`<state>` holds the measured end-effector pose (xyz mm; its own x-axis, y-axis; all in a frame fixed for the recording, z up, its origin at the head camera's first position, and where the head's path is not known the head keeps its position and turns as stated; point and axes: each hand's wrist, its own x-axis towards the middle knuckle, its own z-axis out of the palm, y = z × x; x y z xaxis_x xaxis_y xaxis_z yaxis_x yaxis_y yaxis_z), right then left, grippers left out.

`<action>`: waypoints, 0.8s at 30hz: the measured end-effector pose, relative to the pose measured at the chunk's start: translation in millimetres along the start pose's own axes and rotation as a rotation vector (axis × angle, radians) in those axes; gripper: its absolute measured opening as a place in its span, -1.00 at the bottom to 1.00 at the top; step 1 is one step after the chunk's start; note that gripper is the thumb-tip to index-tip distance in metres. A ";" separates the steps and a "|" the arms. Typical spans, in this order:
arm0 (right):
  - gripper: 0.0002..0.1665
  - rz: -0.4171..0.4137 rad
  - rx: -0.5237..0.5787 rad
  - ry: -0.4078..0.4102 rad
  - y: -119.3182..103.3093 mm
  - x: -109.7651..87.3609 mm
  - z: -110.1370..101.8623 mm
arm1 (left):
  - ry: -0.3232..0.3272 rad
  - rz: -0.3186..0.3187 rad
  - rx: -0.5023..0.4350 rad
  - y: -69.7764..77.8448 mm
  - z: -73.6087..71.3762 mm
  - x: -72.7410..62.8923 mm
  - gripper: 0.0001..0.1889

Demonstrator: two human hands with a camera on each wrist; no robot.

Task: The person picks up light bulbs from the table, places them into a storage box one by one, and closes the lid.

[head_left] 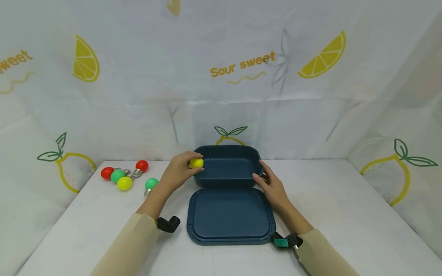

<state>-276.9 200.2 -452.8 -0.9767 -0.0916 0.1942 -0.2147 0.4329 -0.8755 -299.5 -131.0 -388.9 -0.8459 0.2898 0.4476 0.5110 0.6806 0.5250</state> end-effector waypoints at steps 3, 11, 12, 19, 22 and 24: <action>-0.17 0.007 -0.003 0.001 2.3 1.2 -0.4 | -0.040 0.010 0.025 4.7 3.5 9.8 -0.58; -0.17 0.017 0.007 -0.005 3.3 1.3 -1.6 | -0.106 -0.015 -0.004 8.8 16.6 34.4 -0.44; -0.17 0.017 0.010 -0.008 3.7 1.5 -1.5 | -0.112 -0.025 -0.010 9.0 18.7 36.8 -0.43; -0.18 0.018 0.031 -0.016 4.7 0.8 -0.8 | -0.137 -0.076 -0.016 11.1 32.2 51.4 -0.47; -0.19 0.015 0.026 -0.009 4.4 0.6 0.2 | -0.152 -0.097 0.009 10.7 38.3 56.9 -0.48; -0.19 0.015 0.027 -0.010 4.5 0.7 1.5 | -0.166 -0.118 0.039 9.9 42.0 59.3 -0.49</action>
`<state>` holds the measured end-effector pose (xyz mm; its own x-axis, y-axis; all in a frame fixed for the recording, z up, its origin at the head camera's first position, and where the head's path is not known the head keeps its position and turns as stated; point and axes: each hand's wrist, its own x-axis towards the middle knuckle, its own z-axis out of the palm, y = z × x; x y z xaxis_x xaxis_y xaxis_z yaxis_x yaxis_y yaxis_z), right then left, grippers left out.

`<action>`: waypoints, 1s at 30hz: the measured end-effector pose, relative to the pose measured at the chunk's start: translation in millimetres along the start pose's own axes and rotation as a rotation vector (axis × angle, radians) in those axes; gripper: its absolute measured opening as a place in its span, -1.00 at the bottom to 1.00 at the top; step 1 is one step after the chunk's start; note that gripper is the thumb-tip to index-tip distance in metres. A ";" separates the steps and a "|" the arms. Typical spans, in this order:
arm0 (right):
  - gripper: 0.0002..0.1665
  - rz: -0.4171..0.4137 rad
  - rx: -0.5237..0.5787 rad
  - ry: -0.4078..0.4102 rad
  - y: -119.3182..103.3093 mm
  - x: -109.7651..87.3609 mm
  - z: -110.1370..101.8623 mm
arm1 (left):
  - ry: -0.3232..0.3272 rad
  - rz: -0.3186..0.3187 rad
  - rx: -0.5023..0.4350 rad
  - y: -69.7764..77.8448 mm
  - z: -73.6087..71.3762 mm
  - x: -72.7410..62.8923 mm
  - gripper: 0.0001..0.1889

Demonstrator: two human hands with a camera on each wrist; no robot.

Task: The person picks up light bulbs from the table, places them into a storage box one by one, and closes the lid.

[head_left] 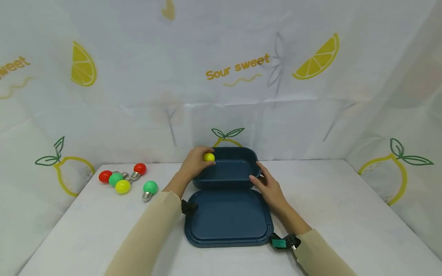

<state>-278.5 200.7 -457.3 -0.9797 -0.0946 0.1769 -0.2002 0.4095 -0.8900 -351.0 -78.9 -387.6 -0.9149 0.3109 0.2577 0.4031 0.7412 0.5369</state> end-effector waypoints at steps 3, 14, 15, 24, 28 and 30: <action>-0.19 0.002 -0.011 -0.001 1.0 0.1 1.3 | -0.019 -0.028 0.029 -0.8 5.6 4.2 -0.53; -0.20 -0.019 -0.029 0.008 0.2 -1.8 0.1 | -0.086 -0.098 0.147 -1.8 16.0 11.5 -0.56; -0.20 -0.024 -0.029 0.008 0.2 -1.6 -0.1 | -0.094 -0.104 0.159 -1.7 16.2 12.1 -0.56; -0.20 -0.026 -0.007 0.016 -4.6 -1.5 0.9 | -0.144 -0.125 0.265 -0.1 15.8 13.8 -0.57; -0.20 -0.014 -0.019 0.015 -3.2 -2.0 1.1 | -0.150 -0.141 0.264 0.1 17.5 13.3 -0.56; -0.20 -0.008 -0.023 0.015 -2.1 -2.4 0.8 | -0.150 -0.139 0.254 -0.2 18.8 13.2 -0.54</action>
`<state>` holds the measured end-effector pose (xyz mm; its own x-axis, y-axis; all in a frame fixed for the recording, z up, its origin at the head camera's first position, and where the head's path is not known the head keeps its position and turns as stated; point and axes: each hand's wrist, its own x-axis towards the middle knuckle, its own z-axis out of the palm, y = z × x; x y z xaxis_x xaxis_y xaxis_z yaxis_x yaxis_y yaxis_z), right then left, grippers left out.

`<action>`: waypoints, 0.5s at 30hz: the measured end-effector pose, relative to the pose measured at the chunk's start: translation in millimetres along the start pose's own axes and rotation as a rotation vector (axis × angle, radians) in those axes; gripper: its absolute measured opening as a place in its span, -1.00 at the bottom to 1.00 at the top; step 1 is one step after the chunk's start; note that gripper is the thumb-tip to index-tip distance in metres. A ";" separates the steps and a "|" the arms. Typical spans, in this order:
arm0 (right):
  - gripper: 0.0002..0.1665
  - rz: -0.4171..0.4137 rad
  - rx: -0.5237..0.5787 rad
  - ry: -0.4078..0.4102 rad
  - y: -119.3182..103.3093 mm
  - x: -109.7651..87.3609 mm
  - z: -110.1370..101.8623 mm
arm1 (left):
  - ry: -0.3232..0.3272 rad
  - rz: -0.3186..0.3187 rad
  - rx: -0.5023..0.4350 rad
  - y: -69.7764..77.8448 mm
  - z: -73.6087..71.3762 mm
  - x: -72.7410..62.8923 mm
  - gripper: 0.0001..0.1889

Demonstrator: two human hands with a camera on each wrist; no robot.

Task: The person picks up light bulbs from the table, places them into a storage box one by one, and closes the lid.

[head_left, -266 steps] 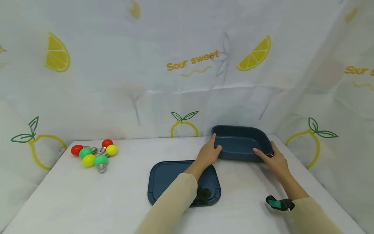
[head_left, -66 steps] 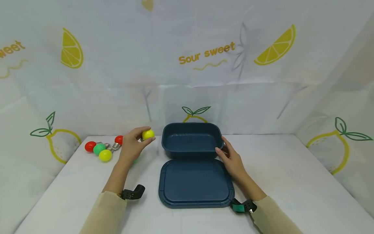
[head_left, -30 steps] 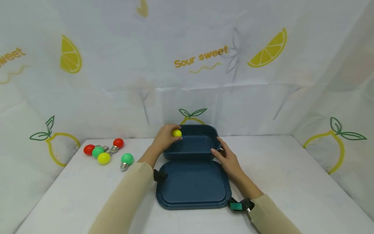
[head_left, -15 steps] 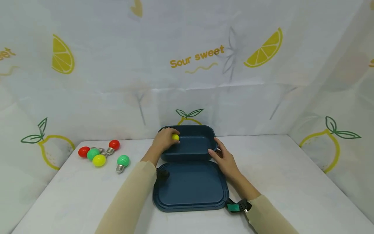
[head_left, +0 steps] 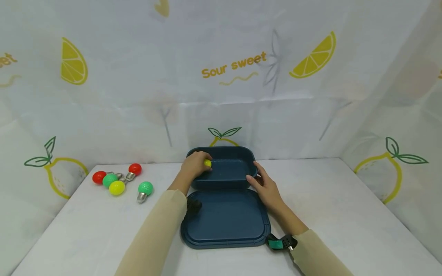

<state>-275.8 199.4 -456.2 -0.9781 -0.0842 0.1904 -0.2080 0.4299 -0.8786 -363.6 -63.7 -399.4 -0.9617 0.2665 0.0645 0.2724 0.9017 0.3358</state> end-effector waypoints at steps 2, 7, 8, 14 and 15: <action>-0.20 0.000 -0.003 0.001 0.5 0.5 0.3 | 0.011 0.009 -0.017 -0.9 0.1 -0.3 -0.51; -0.19 0.000 0.011 -0.008 -2.6 -0.2 -0.6 | 0.077 0.047 -0.082 -1.5 -1.9 -3.2 -0.49; -0.19 0.005 0.014 -0.014 -6.4 -1.3 -1.5 | 0.088 0.053 -0.098 -1.4 -3.1 -4.5 -0.50; -0.20 0.021 -0.017 -0.035 -35.5 -11.4 -5.9 | 0.121 0.104 -0.181 0.8 -24.6 -19.8 -0.49; -0.21 0.021 -0.023 -0.035 -38.6 -12.7 -6.2 | 0.129 0.117 -0.189 0.9 -29.5 -23.3 -0.49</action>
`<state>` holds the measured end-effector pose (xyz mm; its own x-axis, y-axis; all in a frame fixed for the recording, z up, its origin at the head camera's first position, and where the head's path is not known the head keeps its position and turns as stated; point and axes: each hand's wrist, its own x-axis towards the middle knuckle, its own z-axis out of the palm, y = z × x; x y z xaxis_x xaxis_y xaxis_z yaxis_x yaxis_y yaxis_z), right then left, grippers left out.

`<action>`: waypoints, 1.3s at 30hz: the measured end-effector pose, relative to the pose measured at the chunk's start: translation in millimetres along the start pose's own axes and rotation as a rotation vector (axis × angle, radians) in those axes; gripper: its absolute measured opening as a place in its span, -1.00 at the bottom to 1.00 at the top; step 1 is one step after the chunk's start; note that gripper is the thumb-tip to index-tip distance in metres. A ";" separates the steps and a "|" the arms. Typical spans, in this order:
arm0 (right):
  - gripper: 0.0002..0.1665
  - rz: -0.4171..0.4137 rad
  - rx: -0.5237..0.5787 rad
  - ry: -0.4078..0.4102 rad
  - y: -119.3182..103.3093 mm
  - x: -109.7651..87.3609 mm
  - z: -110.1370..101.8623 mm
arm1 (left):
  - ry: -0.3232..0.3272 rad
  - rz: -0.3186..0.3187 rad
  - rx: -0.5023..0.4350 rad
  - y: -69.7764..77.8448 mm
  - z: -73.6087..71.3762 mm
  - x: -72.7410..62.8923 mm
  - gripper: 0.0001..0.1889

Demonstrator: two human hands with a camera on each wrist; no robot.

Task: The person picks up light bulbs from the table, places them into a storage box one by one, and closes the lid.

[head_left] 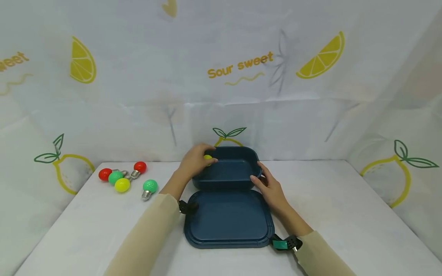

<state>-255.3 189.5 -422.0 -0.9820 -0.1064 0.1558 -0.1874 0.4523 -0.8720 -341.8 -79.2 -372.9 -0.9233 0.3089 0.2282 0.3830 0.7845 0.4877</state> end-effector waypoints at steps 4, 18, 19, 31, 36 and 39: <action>-0.20 -0.015 -0.008 0.004 8.1 4.0 1.3 | 0.047 0.044 -0.014 2.8 -17.8 -14.0 -0.49; -0.20 -0.028 -0.005 0.036 40.5 12.8 0.2 | 0.177 0.007 0.047 -15.2 -53.1 -86.0 -0.43; -0.20 -0.027 -0.003 0.035 40.2 12.8 -0.1 | 0.185 0.000 0.048 -17.5 -56.3 -90.3 -0.43; -0.18 -0.019 0.013 0.036 34.9 12.0 -0.5 | 0.283 -0.028 0.044 -50.9 -79.5 -129.1 -0.42; -0.18 -0.028 0.011 0.037 35.2 12.0 2.0 | 0.317 -0.016 -0.010 -65.1 -72.2 -140.8 -0.42; -0.18 -0.034 0.012 0.036 36.1 12.2 3.2 | 0.340 -0.007 0.007 -70.5 -69.2 -144.5 -0.42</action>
<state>-273.9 201.7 -453.0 -0.9753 -0.0897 0.2018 -0.2206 0.4384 -0.8713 -233.4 -216.3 -381.9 -0.8631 0.1073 0.4935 0.3754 0.7900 0.4848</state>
